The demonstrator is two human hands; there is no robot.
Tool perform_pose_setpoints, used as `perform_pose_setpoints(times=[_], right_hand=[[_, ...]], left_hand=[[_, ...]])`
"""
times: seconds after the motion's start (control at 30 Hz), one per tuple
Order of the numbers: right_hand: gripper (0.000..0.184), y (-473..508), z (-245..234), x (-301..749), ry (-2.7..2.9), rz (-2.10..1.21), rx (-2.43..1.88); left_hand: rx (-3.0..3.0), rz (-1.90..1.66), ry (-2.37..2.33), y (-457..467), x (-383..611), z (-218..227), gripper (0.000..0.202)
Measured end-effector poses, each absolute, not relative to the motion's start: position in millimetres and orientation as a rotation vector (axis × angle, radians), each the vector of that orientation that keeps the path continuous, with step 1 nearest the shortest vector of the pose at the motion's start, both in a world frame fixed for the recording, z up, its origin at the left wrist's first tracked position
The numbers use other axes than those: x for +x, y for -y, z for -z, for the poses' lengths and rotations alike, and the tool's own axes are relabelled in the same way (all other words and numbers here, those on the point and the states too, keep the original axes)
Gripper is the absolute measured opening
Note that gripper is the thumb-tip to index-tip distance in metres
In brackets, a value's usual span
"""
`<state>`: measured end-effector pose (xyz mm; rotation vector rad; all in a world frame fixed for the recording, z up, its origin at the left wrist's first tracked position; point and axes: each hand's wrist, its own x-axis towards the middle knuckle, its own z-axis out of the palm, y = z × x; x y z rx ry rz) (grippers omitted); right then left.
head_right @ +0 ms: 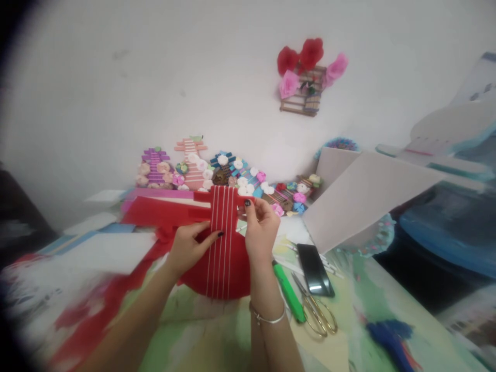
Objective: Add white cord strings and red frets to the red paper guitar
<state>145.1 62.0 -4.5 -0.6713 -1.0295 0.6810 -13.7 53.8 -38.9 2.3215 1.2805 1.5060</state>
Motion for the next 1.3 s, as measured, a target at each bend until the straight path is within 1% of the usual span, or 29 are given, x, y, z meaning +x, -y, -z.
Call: perform_pose_setpoints(times=[0.23, 0.37, 0.53, 0.83, 1.0, 1.3], right_hand=[[0.017, -62.2, 4.7, 144.7, 1.039, -0.729, -0.630], [0.018, -62.1, 4.1, 146.4, 1.052, -0.737, -0.596], [0.030, -62.2, 4.4, 150.1, 1.111, -0.634, -0.535], [0.029, -65.3, 8.0, 152.5, 1.197, -0.426, -0.629], [0.028, -64.0, 7.6, 151.1, 1.153, -0.455, -0.622], [0.028, -62.3, 7.9, 148.7, 1.099, -0.479, -0.641]], left_hand=[[2.297, -1.493, -1.289, -55.6, -15.7, 39.7, 0.026], [2.268, -1.483, -1.290, -55.1, -15.0, 39.5, 0.024], [2.267, -1.481, -1.315, -54.6, -13.8, 38.0, 0.023], [2.340, -1.441, -1.352, -55.3, -12.5, 42.5, 0.021], [2.405, -1.480, -1.370, -54.9, -11.5, 43.3, 0.019], [2.384, -1.437, -1.333, -51.3, -10.6, 38.7, 0.019]])
